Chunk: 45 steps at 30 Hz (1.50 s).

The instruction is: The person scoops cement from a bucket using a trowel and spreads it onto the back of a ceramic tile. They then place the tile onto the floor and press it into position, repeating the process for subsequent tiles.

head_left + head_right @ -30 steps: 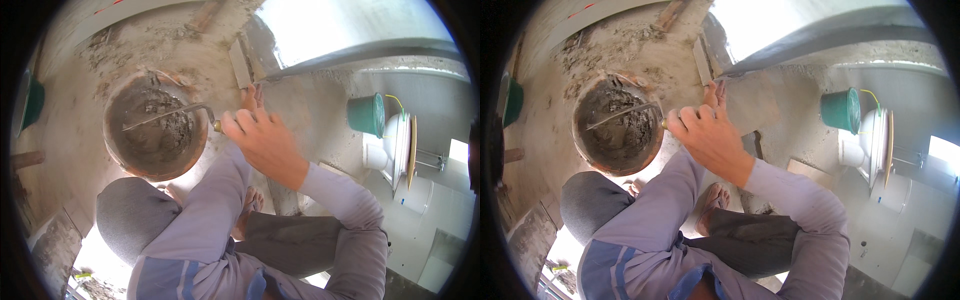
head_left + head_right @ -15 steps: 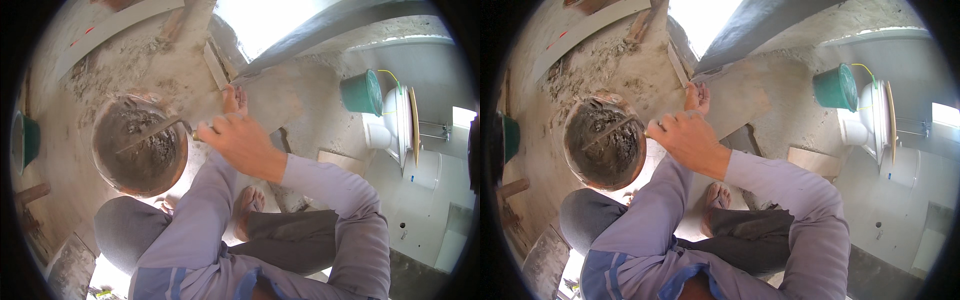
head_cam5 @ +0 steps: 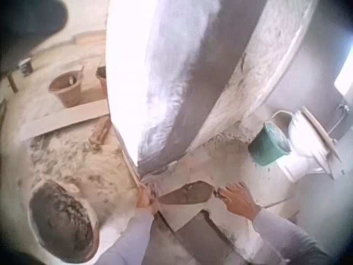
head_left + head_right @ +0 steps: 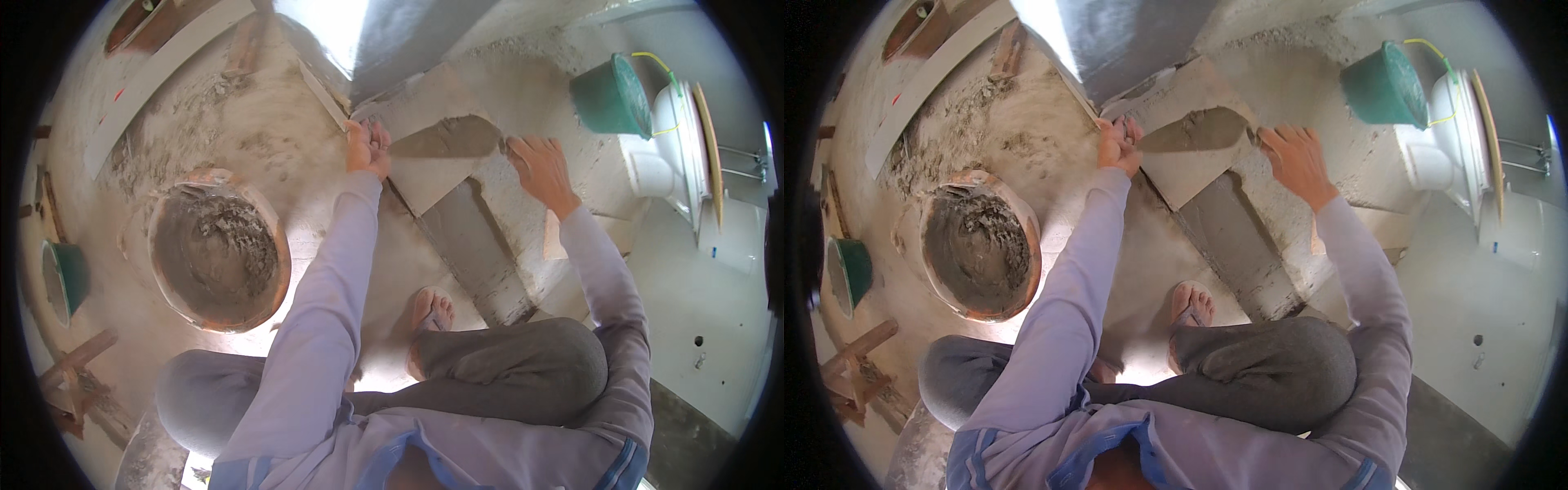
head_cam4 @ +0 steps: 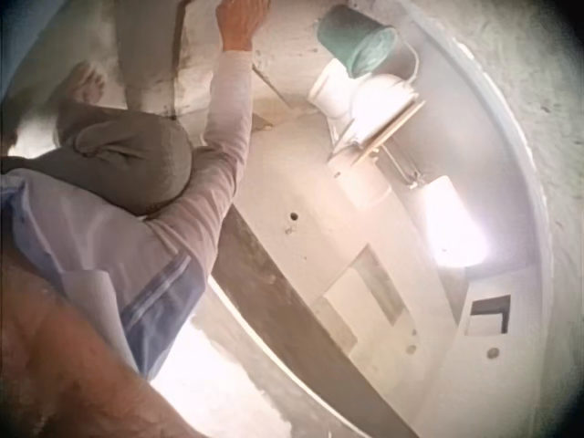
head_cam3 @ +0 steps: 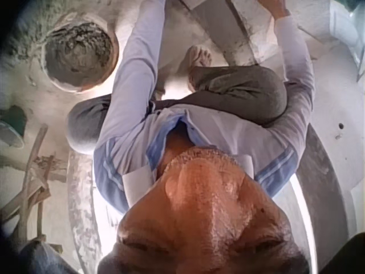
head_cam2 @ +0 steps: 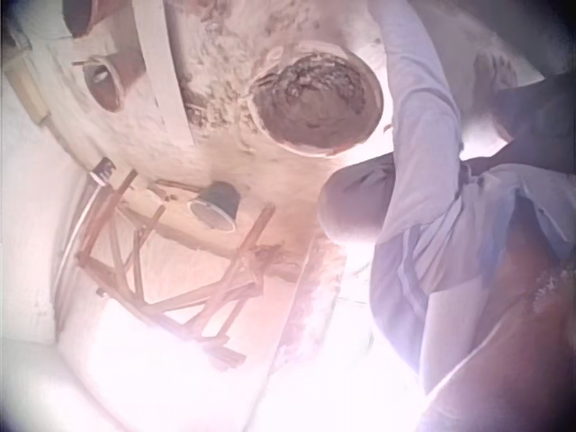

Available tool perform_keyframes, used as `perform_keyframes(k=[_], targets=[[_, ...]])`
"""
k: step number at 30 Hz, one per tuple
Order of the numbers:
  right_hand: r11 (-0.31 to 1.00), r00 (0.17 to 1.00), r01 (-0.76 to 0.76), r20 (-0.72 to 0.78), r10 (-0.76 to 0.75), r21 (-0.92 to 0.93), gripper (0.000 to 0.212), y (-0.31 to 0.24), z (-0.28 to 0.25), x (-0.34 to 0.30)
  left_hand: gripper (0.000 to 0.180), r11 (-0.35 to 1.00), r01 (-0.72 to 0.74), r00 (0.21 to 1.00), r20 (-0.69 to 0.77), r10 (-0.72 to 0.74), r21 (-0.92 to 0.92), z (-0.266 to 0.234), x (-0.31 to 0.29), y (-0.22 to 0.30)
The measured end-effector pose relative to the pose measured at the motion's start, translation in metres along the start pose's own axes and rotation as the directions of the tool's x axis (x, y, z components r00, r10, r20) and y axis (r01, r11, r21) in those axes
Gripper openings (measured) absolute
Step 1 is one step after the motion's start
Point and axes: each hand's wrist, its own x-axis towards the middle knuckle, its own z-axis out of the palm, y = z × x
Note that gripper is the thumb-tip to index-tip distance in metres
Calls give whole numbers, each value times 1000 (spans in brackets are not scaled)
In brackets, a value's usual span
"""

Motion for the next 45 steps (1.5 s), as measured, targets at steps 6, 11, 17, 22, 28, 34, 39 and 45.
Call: perform_keyframes(k=[6, 11, 17, 22, 28, 34, 39, 45], targets=[[998, 991, -52, -124, 46, -46, 25, 44, 95, 28, 94, 999, 30, 999, -41, -31, -16, 12, -15, 10], [998, 984, -51, -166, 58, 46, 25, 56, 126, 54, 84, 997, -21, 1000, 0, 21, 76, 12, -24, 20], [974, 986, -12, -159, 49, 228, 25, 58, 122, 70, 76, 995, 9, 1000, -13, -7, 103, 19, -27, 21], [980, 981, 33, -192, 5, 197, 26, 62, 122, 78, 80, 998, 31, 999, -35, -29, 51, 16, -25, 23], [988, 977, 42, -212, -9, 149, 22, 59, 104, 78, 83, 997, 11, 999, -40, -9, 73, 18, -27, 21], [980, 956, 6, -288, 53, 200, 21, 44, 97, 61, 81, 998, 20, 1000, -1, -20, 53, 17, -25, 22], [987, 954, 3, -295, 46, 163, 19, 43, 96, 69, 79, 999, 29, 999, -24, -28, 45, 15, -24, 23], [996, 897, 7, -441, 33, 88, 16, 32, 104, 65, 78, 999, 44, 997, -57, -43, 20, 21, -26, 23]])
